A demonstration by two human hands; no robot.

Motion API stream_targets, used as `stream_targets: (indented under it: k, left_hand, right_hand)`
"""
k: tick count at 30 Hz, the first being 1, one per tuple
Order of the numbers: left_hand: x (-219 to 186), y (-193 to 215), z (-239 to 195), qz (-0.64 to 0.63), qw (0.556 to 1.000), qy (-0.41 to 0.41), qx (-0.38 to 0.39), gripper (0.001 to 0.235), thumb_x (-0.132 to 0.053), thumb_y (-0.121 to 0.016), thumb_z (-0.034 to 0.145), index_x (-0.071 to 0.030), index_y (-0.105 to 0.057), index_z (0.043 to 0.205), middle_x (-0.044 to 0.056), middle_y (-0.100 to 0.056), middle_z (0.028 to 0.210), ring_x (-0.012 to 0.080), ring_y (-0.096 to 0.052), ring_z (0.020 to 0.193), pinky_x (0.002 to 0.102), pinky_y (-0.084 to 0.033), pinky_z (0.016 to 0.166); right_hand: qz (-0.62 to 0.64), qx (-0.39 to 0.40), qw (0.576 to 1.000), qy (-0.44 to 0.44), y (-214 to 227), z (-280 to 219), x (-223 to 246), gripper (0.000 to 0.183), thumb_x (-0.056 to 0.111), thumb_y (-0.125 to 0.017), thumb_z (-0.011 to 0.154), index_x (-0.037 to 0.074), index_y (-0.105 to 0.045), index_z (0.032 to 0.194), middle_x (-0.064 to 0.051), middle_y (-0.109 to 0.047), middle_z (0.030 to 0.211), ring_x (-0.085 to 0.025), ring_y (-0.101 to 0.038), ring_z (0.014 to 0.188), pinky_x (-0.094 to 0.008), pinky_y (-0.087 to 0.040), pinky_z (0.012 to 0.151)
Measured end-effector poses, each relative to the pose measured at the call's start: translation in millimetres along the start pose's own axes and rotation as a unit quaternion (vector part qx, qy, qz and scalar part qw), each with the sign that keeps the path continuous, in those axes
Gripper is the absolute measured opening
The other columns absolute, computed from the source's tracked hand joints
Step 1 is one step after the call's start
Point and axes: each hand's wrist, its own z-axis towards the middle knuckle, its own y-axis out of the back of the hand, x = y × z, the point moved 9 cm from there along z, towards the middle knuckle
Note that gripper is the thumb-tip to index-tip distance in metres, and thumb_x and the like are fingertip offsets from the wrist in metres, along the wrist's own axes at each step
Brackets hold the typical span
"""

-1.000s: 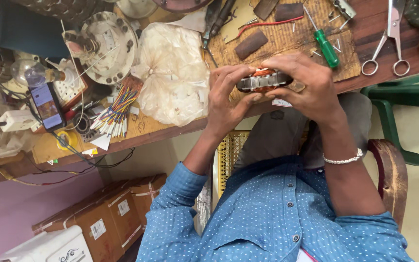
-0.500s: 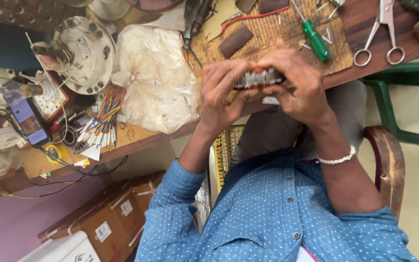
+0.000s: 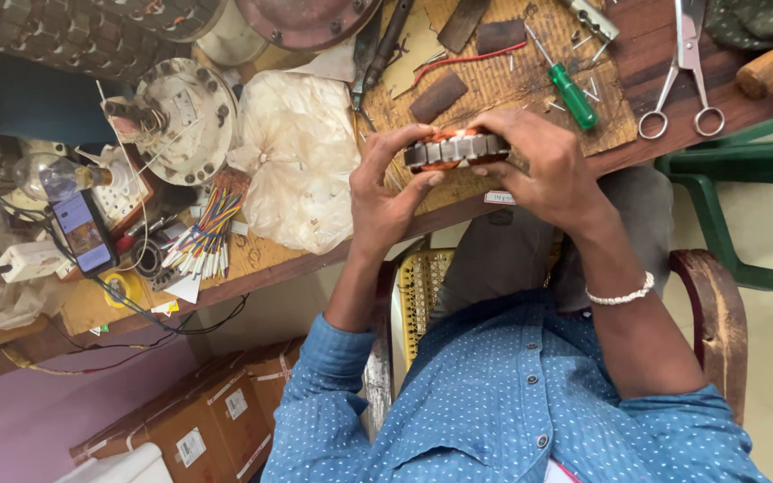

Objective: The person assembles a circular electrical component by inserting small white plastic pieces into slots around a copper-wound stator. They handle the component with both hands, rotate it to access different slots, and place each piece into position.

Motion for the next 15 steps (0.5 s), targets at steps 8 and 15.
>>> stream_targets:
  k: [8,15]
  left_hand:
    - [4,-4,2,-0.047,0.992,0.074,0.091,0.057,-0.017,-0.081,0.090,-0.008,-0.058,0.141,0.008,-0.070,0.135,0.0249,-0.067,0.130,0.038,-0.050,0.117]
    - [-31,-3,11,0.083,0.994,-0.028,0.067,0.055,-0.021,-0.081,0.091,-0.008,-0.059,0.139,0.010,-0.064,0.138,0.0306,-0.058,0.135,0.043,-0.045,0.118]
  right_hand:
    - [-0.165,0.051,0.984,0.031,4,9,29,0.050,0.012,-0.087,0.082,0.002,-0.067,0.127,-0.018,-0.073,0.119,-0.035,-0.070,0.112,-0.047,-0.053,0.107]
    - [-0.001,0.021,1.000,-0.018,4,10,2,0.057,0.017,-0.085,0.087,0.003,-0.065,0.139,-0.016,-0.070,0.135,-0.031,-0.067,0.128,-0.042,-0.054,0.113]
